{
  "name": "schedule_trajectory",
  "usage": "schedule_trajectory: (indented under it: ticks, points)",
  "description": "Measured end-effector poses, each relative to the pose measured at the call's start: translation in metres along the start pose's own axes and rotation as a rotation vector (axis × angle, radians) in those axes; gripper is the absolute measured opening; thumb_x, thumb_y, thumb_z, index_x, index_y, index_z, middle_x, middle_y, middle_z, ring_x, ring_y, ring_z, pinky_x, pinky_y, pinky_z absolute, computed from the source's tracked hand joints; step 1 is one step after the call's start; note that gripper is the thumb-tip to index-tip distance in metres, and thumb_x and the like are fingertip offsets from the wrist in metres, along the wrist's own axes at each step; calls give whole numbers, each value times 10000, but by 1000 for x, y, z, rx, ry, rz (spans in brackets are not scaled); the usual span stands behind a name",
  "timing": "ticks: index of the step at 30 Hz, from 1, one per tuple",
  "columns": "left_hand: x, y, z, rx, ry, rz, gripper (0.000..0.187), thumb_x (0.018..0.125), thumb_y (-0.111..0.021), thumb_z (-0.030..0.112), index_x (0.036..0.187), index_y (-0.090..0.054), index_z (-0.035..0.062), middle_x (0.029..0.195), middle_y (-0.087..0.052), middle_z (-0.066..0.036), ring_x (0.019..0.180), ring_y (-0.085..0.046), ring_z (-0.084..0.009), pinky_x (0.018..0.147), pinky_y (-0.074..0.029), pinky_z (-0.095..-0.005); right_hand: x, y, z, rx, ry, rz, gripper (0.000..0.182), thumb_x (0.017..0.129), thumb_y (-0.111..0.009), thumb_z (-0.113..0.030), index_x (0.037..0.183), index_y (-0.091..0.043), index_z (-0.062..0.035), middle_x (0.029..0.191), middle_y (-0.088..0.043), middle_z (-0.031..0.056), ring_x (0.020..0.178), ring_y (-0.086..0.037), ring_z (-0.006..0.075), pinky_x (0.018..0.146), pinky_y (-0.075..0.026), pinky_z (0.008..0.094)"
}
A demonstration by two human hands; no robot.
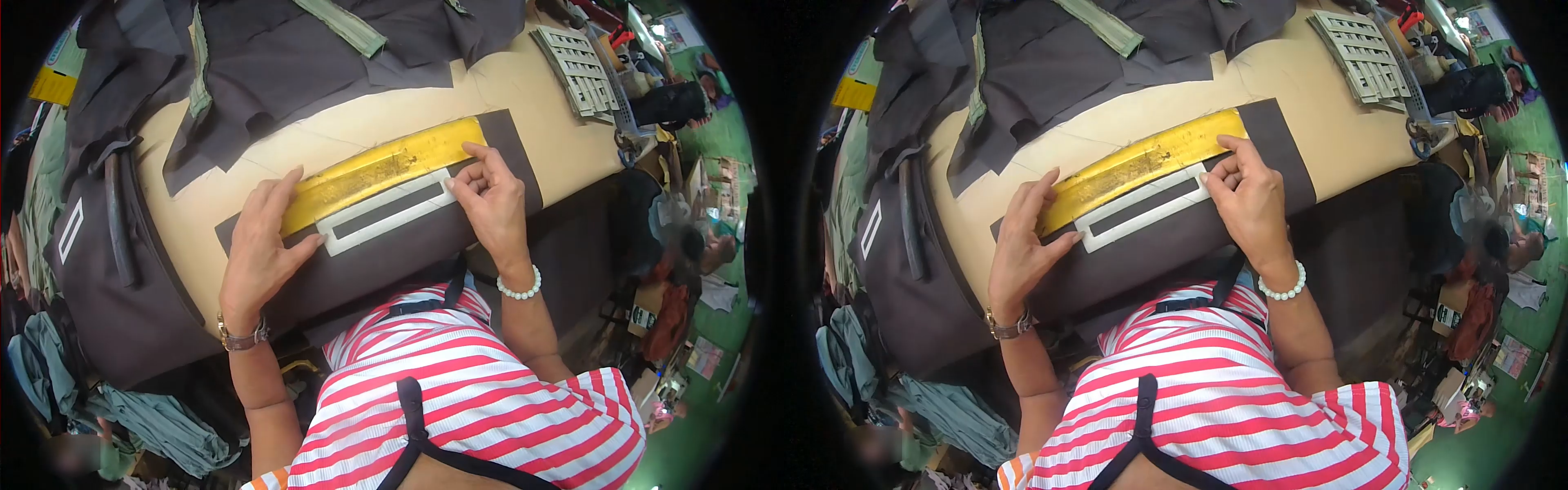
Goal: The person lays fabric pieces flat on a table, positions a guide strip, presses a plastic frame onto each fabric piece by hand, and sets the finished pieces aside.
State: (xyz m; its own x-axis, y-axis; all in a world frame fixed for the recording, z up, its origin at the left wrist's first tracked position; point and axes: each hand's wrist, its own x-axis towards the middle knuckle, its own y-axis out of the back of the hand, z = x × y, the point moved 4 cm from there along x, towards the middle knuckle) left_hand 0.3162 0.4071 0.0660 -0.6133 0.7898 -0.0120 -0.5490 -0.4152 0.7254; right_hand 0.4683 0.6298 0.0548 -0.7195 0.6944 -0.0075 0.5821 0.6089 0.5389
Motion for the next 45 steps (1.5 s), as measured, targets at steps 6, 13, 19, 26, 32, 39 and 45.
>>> schedule_trajectory:
  ticks: [6, 13, 19, 26, 32, 39, 45]
  points:
    - [-25, -18, 21, 239, -338, 105, 328, 691, -670, -26, 1014, -651, 28, 1046, -592, -121, 1024, -566, -299, 865, -457, -393, -14, -8, -13, -515, 468, 87, 51, 814, -638, -60, 851, -629, -25, 859, -596, 93, 806, -584, 318, 708, -474, 399]
    - [-52, -34, 24, 463, -342, 116, 348, 764, -591, 12, 1104, -647, 62, 1234, -573, -110, 1211, -489, -328, 968, -394, -483, -38, -36, -44, -324, 759, 99, 278, 867, -554, -144, 1068, -607, 40, 1053, -607, 214, 1008, -569, 375, 892, -412, 475]
    - [-53, -34, 21, 484, -292, 85, 394, 787, -575, 35, 1172, -628, 101, 1293, -547, -108, 1269, -441, -344, 1023, -320, -552, -70, -92, -41, -383, 685, -268, 756, 876, -528, -530, 1346, -407, 51, 1389, -458, 184, 1285, -448, 318, 1065, -266, 570]
    - [-55, -35, 22, 527, -267, 64, 448, 777, -533, -40, 1179, -639, 128, 1309, -548, -94, 1284, -428, -339, 1055, -286, -566, -52, -31, -4, -562, 561, -87, 676, 911, -509, -471, 1366, -393, 16, 1345, -522, 130, 1271, -473, 273, 1040, -213, 666]
    - [-59, -37, 19, 483, -282, 109, 439, 763, -544, -38, 1161, -641, 117, 1306, -539, -106, 1280, -427, -339, 1048, -281, -595, -32, -10, 2, -621, 428, 143, 543, 938, -512, -353, 1311, -430, 32, 1256, -572, 162, 1197, -518, 308, 1007, -227, 684]
    - [-55, -36, 23, 487, -276, 93, 433, 754, -542, -40, 1149, -643, 107, 1302, -540, -106, 1281, -425, -342, 1051, -269, -603, -94, -90, -44, -451, 767, -176, 612, 875, -577, -351, 1280, -460, 92, 1294, -522, 219, 1203, -514, 325, 991, -281, 666]
    - [-55, -36, 29, 539, -225, 29, 499, 733, -514, -63, 1190, -625, 105, 1333, -526, -102, 1309, -399, -348, 1078, -239, -593, -60, -26, 2, -552, 540, -96, 530, 904, -561, -291, 1336, -426, -14, 1320, -536, 130, 1264, -485, 255, 1033, -203, 678]
